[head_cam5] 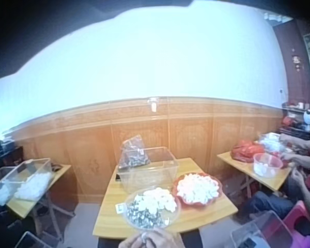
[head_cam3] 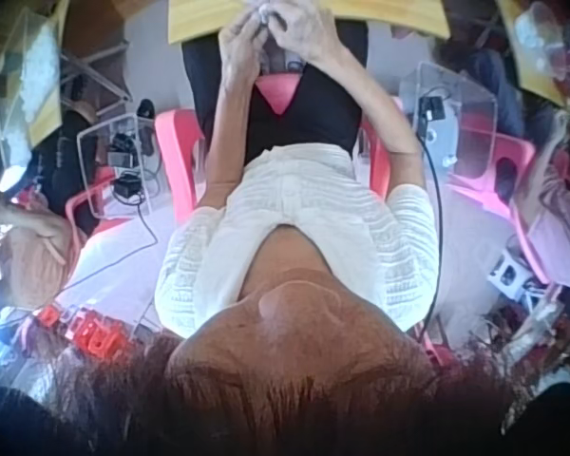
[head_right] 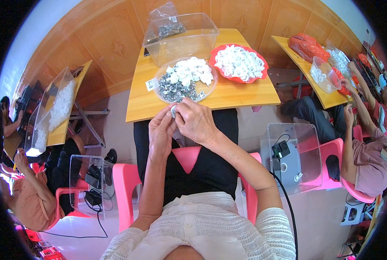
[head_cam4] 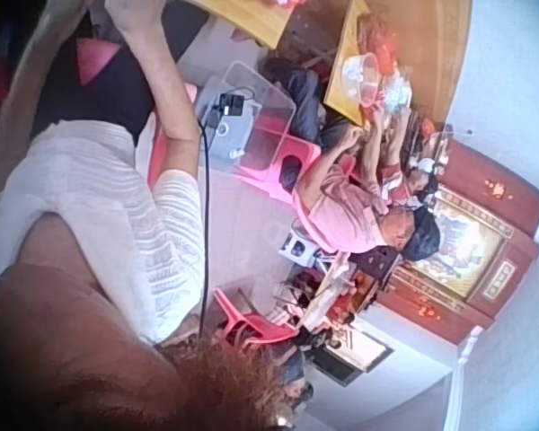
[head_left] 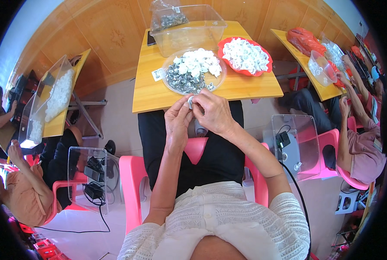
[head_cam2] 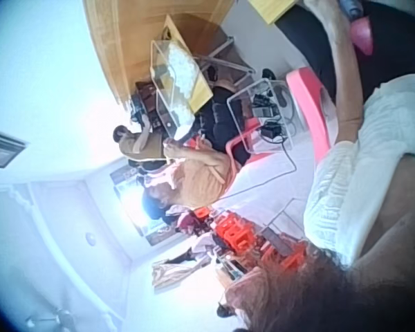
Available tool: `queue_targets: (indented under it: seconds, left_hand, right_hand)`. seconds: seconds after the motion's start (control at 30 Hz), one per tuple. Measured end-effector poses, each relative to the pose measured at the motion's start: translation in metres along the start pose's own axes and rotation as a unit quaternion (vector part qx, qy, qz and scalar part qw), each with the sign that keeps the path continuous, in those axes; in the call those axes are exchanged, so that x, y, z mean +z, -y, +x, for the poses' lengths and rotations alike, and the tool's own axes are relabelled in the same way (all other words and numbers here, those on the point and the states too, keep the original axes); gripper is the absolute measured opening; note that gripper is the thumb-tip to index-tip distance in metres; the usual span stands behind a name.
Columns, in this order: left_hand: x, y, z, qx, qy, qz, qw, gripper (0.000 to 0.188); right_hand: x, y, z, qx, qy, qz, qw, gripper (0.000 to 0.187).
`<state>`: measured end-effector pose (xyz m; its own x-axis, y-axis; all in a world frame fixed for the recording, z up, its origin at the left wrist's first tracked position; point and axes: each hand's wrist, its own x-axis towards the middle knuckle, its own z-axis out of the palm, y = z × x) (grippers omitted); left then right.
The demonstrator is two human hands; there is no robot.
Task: Assembling small plastic and metal battery components at a workbench.
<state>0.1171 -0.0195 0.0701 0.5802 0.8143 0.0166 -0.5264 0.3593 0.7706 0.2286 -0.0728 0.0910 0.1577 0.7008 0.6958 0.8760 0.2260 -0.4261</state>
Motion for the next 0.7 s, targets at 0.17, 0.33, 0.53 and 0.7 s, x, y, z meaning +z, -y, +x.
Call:
queue_targets:
  seconds: [0.17,0.33,0.53,0.7]
  left_hand:
    - [0.001,0.005,0.000,0.016,-0.013,0.012,1.000,0.027]
    - [0.005,0.008,-0.001,0.049,-0.022,0.055,0.997,0.028]
    - [0.001,0.003,0.001,0.047,0.018,0.061,0.997,0.028]
    - [0.000,-0.005,0.002,0.017,0.009,0.029,0.999,0.028]
  right_hand:
    - [0.002,0.004,-0.001,-0.014,-0.008,-0.045,0.999,0.007]
    - [0.005,0.001,-0.001,0.035,-0.019,-0.008,0.999,0.008]
    - [0.001,-0.002,0.008,0.124,-0.018,0.106,0.986,0.015]
    - [0.002,-0.028,0.005,0.237,0.060,0.343,0.907,0.012]
